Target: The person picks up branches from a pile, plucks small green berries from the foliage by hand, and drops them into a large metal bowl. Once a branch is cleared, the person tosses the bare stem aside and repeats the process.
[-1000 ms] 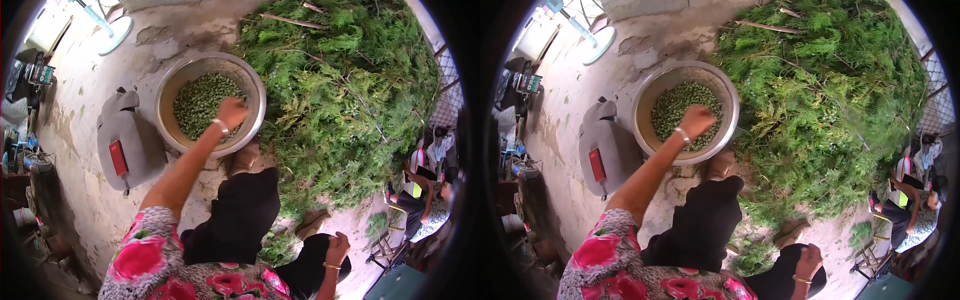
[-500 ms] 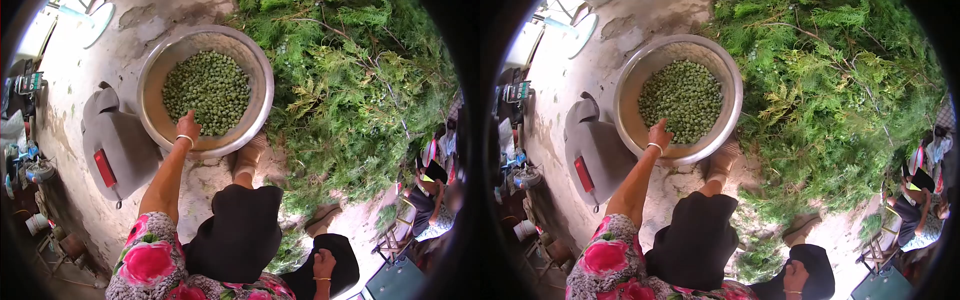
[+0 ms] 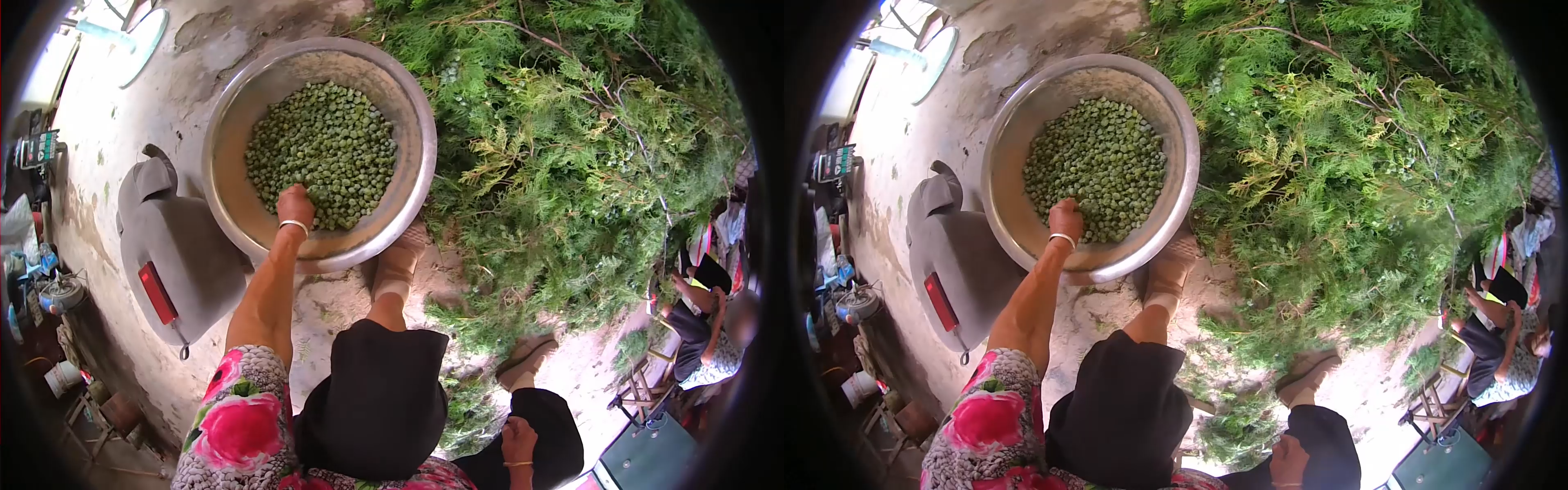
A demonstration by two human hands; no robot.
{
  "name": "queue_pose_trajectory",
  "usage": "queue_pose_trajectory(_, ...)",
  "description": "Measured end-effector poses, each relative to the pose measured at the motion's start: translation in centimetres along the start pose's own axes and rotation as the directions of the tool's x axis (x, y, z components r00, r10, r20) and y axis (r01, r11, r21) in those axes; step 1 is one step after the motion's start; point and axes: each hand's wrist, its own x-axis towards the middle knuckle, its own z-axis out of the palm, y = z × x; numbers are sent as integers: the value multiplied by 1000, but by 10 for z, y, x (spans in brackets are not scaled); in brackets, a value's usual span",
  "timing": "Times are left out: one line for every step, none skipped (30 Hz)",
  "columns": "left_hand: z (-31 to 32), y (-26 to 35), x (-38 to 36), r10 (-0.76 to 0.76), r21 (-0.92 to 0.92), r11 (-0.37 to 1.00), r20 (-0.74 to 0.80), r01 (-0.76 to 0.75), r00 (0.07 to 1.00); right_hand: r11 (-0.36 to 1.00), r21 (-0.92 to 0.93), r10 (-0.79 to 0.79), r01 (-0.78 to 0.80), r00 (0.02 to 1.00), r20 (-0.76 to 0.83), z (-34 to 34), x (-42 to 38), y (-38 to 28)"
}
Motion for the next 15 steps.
queue_pose_trajectory(-3,0,-2,26,-120,992,-79,-35,997,1000,0,-8,8,1000,-18,1,-1,-1)
queue_pose_trajectory(-7,-1,-5,27,-116,993,-79,-36,997,1000,3,-8,8,1000,-16,2,-1,0)
queue_pose_trajectory(-22,7,-7,-187,-398,888,143,229,972,999,-3,-45,45,999,-16,3,0,2)
queue_pose_trajectory(-36,14,-10,-307,-573,650,403,499,862,996,-8,-84,84,996,-18,5,2,3)
queue_pose_trajectory(-44,19,-17,-293,-692,521,405,499,866,996,-4,-88,88,996,-21,7,3,5)
queue_pose_trajectory(-49,18,-22,-290,-696,522,398,492,870,997,25,-67,68,998,-15,9,5,5)
queue_pose_trajectory(-54,18,-27,-280,-744,450,407,494,869,997,53,-49,49,999,-9,9,5,4)
queue_pose_trajectory(-59,19,-32,-268,-788,372,415,491,869,997,57,-56,57,998,-19,8,4,2)
queue_pose_trajectory(-69,22,-37,-242,-823,264,449,503,860,995,67,-68,69,998,-17,5,5,-6)
queue_pose_trajectory(-79,27,-42,-235,-831,261,439,491,867,994,76,-81,82,997,-16,3,5,-11)
queue_pose_trajectory(-90,33,-46,-207,-847,129,485,515,850,993,79,-90,92,996,-29,2,4,-14)
queue_pose_trajectory(-101,38,-51,-171,-845,-5,527,534,833,988,105,-106,110,993,-44,2,3,-15)
queue_pose_trajectory(-106,36,-54,-97,-852,-46,523,521,847,983,130,-124,131,990,-60,1,3,-17)
queue_pose_trajectory(-114,39,-58,-88,-861,-50,509,507,856,981,132,-134,143,988,-76,1,2,-19)
queue_pose_trajectory(-126,48,-63,-39,-845,-166,520,507,853,979,105,-161,172,981,-106,0,2,-23)
